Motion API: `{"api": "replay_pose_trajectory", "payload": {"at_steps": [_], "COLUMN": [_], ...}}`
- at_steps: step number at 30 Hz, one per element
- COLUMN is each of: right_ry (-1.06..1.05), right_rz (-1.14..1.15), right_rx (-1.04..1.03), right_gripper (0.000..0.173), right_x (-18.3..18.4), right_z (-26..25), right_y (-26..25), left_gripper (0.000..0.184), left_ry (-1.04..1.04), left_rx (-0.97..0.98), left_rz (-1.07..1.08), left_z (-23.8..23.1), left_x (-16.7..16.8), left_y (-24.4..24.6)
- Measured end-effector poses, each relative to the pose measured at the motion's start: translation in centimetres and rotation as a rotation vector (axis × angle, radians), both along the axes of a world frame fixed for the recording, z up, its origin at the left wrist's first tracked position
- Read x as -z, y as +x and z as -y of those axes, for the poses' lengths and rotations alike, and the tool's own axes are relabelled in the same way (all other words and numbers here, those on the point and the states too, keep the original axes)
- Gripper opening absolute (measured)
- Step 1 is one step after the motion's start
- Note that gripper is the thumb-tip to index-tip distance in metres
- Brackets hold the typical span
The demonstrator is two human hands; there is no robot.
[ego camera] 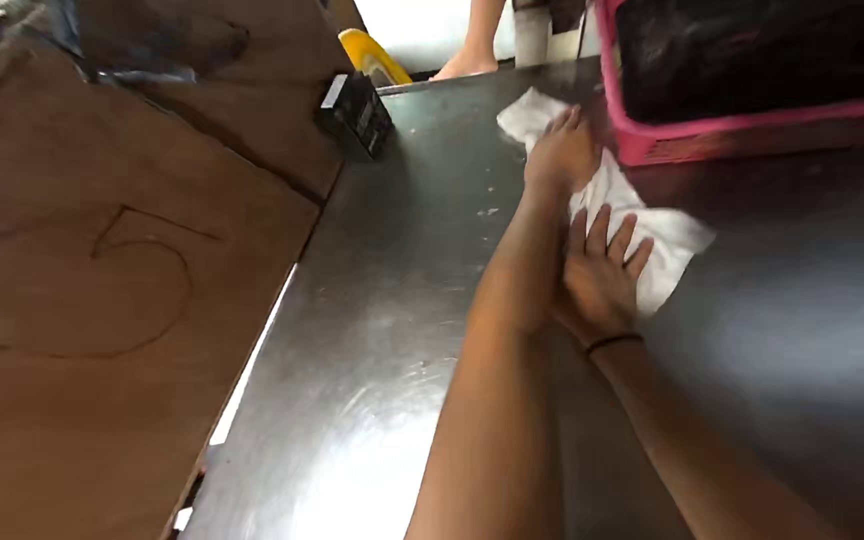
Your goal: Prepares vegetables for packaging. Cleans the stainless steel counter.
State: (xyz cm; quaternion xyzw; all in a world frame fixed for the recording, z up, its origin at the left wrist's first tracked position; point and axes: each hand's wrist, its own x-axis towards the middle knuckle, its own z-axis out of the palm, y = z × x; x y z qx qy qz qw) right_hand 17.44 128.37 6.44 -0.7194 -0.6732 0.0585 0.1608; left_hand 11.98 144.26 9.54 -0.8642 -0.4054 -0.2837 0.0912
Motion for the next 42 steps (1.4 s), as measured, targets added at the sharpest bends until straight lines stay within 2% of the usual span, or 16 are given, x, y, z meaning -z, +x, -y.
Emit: {"api": "replay_pose_trajectory", "payload": {"at_steps": [1,3,5,8,13,18,22,25,27,30,33,35,37,39,41,42], "right_ry": [-0.025,-0.053,-0.058,-0.074,-0.123,-0.098,-0.079,-0.032,-0.035,-0.141,-0.235,-0.227,-0.243,-0.261,-0.303,-0.312], "right_rz": [-0.037,-0.098,-0.079,-0.036,-0.034,-0.06,-0.07,-0.077,-0.141,-0.228,-0.241,-0.273,-0.31,-0.303,-0.304,-0.309], "right_rx": [-0.029,-0.051,-0.105,-0.208,-0.298,-0.376,-0.33,-0.424,-0.533,-0.776,-0.988,-1.052,-1.065,-1.059,-1.045,-1.025], "right_gripper": [0.097,0.098,0.089,0.058,0.06,0.065,0.077,0.068,0.054,0.04,0.037,0.034,0.029,0.027,0.026,0.024], "right_x": [-0.2,-0.6,-0.7,-0.6,-0.9,-1.4,-2.0,-0.7,-0.1,-0.5,-1.0,-1.1,-1.4,-1.8,-2.9,-3.0], "right_z": [-2.0,-5.9,-8.3,-8.6,-2.6,9.4,20.0,27.8,33.0,37.6,41.7,44.3,47.2,49.1,50.9,51.7], "right_y": [-0.5,-1.8,-3.7,-5.5,-7.2,-11.1,-15.7,-18.0,-18.1,-17.5,-16.4,-15.4,-14.1,-12.4,-10.2,-9.0], "left_gripper": [0.051,0.057,0.06,0.07,0.086,0.09,0.085,0.088,0.092,0.095,0.099,0.102,0.098,0.078,0.054,0.048], "left_ry": [-0.128,-0.447,-0.522,-0.506,-0.538,-0.601,-0.56,-0.641,-0.732,-0.845,-0.941,-1.012,-0.988,-0.907,-0.948,-0.971], "left_rx": [-0.023,-0.268,-0.444,-0.574,-0.667,-0.856,-0.961,-1.051,-1.053,-1.094,-1.143,-1.15,-1.138,-1.07,-0.931,-0.853], "left_rz": [0.025,-0.126,-0.15,-0.137,-0.139,-0.192,-0.152,-0.194,-0.259,-0.3,-0.285,-0.268,-0.293,-0.266,-0.211,-0.21], "left_z": [-4.7,-10.0,-11.2,-9.2,-1.2,9.9,22.1,32.9,41.2,53.8,66.3,72.6,77.4,80.0,81.5,82.0], "left_x": [2.9,2.6,1.9,2.3,2.1,2.5,2.5,1.6,1.3,0.2,-0.4,-1.2,-1.8,-2.3,-3.2,-3.4], "left_y": [0.1,0.2,-2.5,-8.9,-16.4,-22.7,-27.8,-32.1,-34.6,-37.7,-36.5,-34.1,-31.6,-28.8,-25.4,-23.6]}}
